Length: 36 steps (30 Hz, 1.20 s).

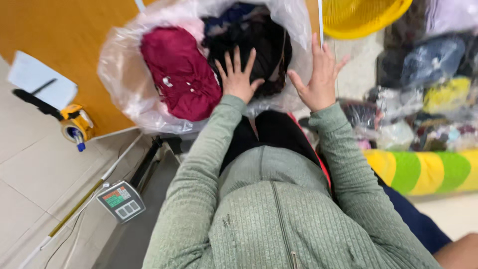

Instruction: The person places folded garments into a clear plastic bag on a table, arranging them by hand. Items include a patterned garment, a maroon top, and several dark-colored pieces. The person smooths the items inside the bag and adjusts the bag's opening.

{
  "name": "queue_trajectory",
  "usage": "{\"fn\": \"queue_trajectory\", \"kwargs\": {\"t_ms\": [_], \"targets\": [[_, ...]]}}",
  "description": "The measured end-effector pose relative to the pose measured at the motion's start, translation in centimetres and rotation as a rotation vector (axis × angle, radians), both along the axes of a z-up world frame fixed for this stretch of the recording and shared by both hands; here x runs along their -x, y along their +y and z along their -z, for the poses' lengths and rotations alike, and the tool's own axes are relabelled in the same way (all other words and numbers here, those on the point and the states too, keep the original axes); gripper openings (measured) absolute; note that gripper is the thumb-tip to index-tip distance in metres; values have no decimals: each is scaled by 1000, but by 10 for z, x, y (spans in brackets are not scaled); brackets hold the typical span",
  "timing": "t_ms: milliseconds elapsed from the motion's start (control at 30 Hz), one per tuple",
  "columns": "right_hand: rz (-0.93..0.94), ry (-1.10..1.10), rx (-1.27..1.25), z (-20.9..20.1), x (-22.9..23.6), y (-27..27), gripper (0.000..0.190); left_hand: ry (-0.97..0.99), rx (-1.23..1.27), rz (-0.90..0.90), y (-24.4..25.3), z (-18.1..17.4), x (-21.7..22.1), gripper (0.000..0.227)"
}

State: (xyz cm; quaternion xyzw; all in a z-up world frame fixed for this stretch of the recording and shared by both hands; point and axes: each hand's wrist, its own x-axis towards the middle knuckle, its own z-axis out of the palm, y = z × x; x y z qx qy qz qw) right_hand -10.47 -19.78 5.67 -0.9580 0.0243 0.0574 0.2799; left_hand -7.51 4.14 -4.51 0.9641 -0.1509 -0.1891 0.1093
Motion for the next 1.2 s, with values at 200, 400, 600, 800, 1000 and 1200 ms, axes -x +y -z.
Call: {"fn": "queue_trajectory", "kwargs": {"t_ms": [200, 400, 600, 800, 1000, 1200], "targets": [[110, -52, 3, -2, -7, 18, 87, 28, 21, 7, 2, -7, -4, 100], [85, -312, 167, 2, -21, 66, 70, -198, 236, -81, -7, -20, -10, 95], [-158, -105, -36, 70, -58, 126, 56, -199, -17, -179, -2, 17, -33, 74], [-114, 7, 130, 127, -79, 137, 69, -227, 205, -243, 14, 48, -45, 73], [-113, -79, 117, 151, -74, 133, 67, -211, 274, -244, 16, 55, -45, 73], [-105, -176, 56, 162, -74, 126, 70, -165, 241, -247, 4, 43, -53, 73]]}}
